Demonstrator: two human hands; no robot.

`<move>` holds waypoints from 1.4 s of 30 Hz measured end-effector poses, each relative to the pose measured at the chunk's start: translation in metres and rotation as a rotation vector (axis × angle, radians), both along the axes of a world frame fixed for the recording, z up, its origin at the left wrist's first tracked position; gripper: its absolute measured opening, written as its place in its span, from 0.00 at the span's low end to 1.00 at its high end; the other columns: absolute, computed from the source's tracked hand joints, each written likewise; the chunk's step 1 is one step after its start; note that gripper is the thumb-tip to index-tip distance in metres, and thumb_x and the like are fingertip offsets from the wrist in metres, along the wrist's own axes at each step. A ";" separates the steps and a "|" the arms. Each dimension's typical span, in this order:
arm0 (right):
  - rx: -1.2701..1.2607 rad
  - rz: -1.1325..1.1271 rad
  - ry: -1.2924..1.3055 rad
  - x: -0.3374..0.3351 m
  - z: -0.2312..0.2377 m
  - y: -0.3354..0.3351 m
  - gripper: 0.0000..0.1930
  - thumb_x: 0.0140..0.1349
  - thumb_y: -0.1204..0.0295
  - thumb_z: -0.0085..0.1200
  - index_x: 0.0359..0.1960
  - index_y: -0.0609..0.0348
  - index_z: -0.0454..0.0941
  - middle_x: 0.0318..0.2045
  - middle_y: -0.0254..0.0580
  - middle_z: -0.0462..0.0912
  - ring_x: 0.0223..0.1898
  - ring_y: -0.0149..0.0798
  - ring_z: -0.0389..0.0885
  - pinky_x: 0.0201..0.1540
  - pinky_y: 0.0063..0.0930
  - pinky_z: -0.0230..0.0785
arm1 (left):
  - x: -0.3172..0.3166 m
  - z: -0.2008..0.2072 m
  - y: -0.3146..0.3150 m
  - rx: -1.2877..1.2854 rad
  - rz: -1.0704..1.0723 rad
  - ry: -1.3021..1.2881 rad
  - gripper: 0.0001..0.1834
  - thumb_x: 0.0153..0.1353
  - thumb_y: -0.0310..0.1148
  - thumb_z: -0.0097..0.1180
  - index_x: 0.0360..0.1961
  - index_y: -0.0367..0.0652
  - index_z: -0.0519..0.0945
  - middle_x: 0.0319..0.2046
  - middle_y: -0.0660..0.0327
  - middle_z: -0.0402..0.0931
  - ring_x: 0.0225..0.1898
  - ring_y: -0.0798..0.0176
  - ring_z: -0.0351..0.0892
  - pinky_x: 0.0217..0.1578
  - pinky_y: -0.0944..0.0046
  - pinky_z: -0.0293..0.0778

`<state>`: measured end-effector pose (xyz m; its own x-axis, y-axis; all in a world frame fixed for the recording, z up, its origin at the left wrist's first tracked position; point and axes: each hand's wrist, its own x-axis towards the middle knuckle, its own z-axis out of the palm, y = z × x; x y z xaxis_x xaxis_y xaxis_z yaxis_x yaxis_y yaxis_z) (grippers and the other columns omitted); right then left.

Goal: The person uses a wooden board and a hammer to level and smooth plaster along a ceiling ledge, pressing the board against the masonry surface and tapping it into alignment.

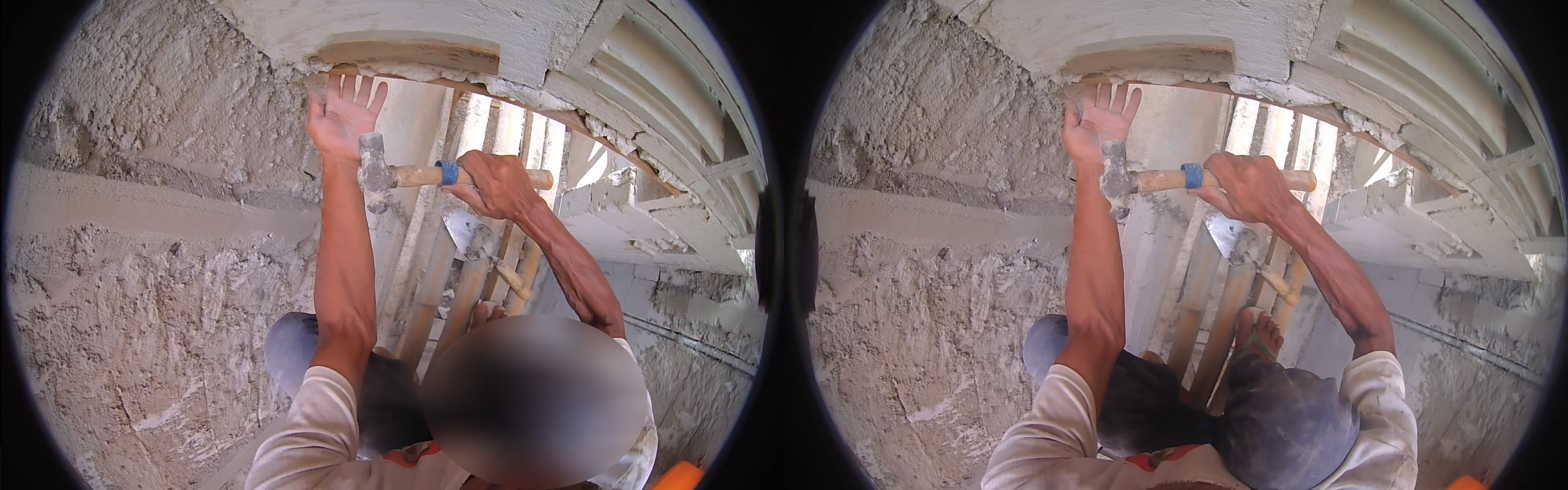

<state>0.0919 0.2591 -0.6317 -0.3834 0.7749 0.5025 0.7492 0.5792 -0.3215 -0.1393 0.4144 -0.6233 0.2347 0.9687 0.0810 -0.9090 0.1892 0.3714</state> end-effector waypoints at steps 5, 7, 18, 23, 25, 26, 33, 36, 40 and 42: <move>-0.203 -0.006 0.060 -0.015 0.006 0.009 0.23 0.64 0.50 0.58 0.35 0.62 0.74 0.21 0.46 0.79 0.19 0.46 0.79 0.21 0.39 0.69 | -0.005 -0.006 -0.009 -0.051 0.023 0.123 0.33 0.74 0.51 0.32 0.71 0.40 0.57 0.73 0.51 0.50 0.73 0.42 0.52 0.70 0.34 0.49; -0.451 -0.056 0.163 -0.018 0.001 0.007 0.23 0.64 0.50 0.58 0.36 0.62 0.74 0.21 0.45 0.78 0.19 0.46 0.78 0.23 0.40 0.68 | -0.007 -0.010 -0.013 -0.035 0.027 0.279 0.32 0.74 0.49 0.33 0.71 0.39 0.57 0.72 0.52 0.53 0.72 0.44 0.55 0.70 0.38 0.51; -0.921 -0.285 0.971 0.040 -0.050 0.040 0.16 0.73 0.57 0.49 0.43 0.59 0.74 0.21 0.31 0.72 0.16 0.24 0.69 0.17 0.23 0.63 | 0.034 0.023 -0.033 0.097 -0.138 0.288 0.52 0.65 0.64 0.49 0.73 0.33 0.45 0.73 0.45 0.45 0.73 0.43 0.51 0.70 0.42 0.51; -0.831 -0.451 0.832 0.057 -0.030 0.061 0.24 0.71 0.56 0.48 0.61 0.60 0.70 0.20 0.31 0.71 0.15 0.23 0.67 0.14 0.24 0.61 | 0.016 0.043 -0.013 -0.222 0.210 0.125 0.51 0.67 0.63 0.45 0.73 0.32 0.41 0.73 0.43 0.43 0.73 0.41 0.51 0.70 0.38 0.50; -0.892 -0.388 0.957 0.057 -0.029 0.062 0.29 0.71 0.55 0.48 0.66 0.60 0.66 0.19 0.32 0.71 0.15 0.24 0.67 0.14 0.25 0.60 | -0.010 0.053 -0.003 -0.245 0.364 0.261 0.45 0.72 0.56 0.41 0.72 0.29 0.42 0.71 0.39 0.48 0.72 0.38 0.52 0.70 0.36 0.52; -0.852 -0.421 0.911 0.050 -0.030 0.059 0.28 0.71 0.55 0.48 0.67 0.58 0.66 0.20 0.31 0.70 0.15 0.23 0.66 0.14 0.24 0.59 | -0.021 0.053 -0.001 -0.234 0.367 0.366 0.42 0.73 0.53 0.40 0.72 0.29 0.44 0.70 0.40 0.50 0.71 0.39 0.54 0.69 0.36 0.54; -0.803 -0.274 0.552 0.004 -0.038 0.004 0.28 0.70 0.64 0.49 0.71 0.46 0.62 0.37 0.51 0.83 0.36 0.44 0.83 0.44 0.40 0.74 | -0.052 0.099 -0.021 -0.201 0.163 1.020 0.26 0.74 0.39 0.38 0.63 0.27 0.62 0.62 0.42 0.66 0.65 0.46 0.67 0.63 0.45 0.67; -0.699 -0.087 0.542 -0.024 -0.018 -0.002 0.28 0.69 0.68 0.51 0.71 0.47 0.62 0.45 0.56 0.83 0.43 0.49 0.84 0.49 0.41 0.74 | -0.070 0.140 -0.051 -0.020 0.016 1.558 0.25 0.73 0.41 0.44 0.59 0.29 0.71 0.54 0.44 0.76 0.58 0.50 0.75 0.59 0.53 0.70; -0.136 0.069 0.528 -0.080 0.060 0.016 0.29 0.68 0.72 0.52 0.71 0.51 0.62 0.48 0.58 0.81 0.43 0.51 0.84 0.46 0.39 0.75 | -0.095 0.134 -0.110 0.136 0.319 1.808 0.26 0.68 0.44 0.54 0.55 0.31 0.77 0.47 0.47 0.82 0.52 0.53 0.81 0.54 0.58 0.72; 0.107 0.095 0.534 -0.105 0.104 0.028 0.29 0.67 0.73 0.52 0.70 0.53 0.63 0.45 0.58 0.82 0.40 0.50 0.84 0.41 0.37 0.77 | -0.108 0.122 -0.130 0.111 0.226 1.942 0.26 0.66 0.42 0.56 0.56 0.30 0.76 0.48 0.47 0.82 0.52 0.51 0.81 0.53 0.57 0.73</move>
<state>-0.0133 0.2873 -0.5278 -0.1192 0.6833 0.7203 0.4410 0.6865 -0.5782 -0.2469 0.2845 -0.5010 -0.0411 0.9984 -0.0394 0.6779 0.0569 0.7330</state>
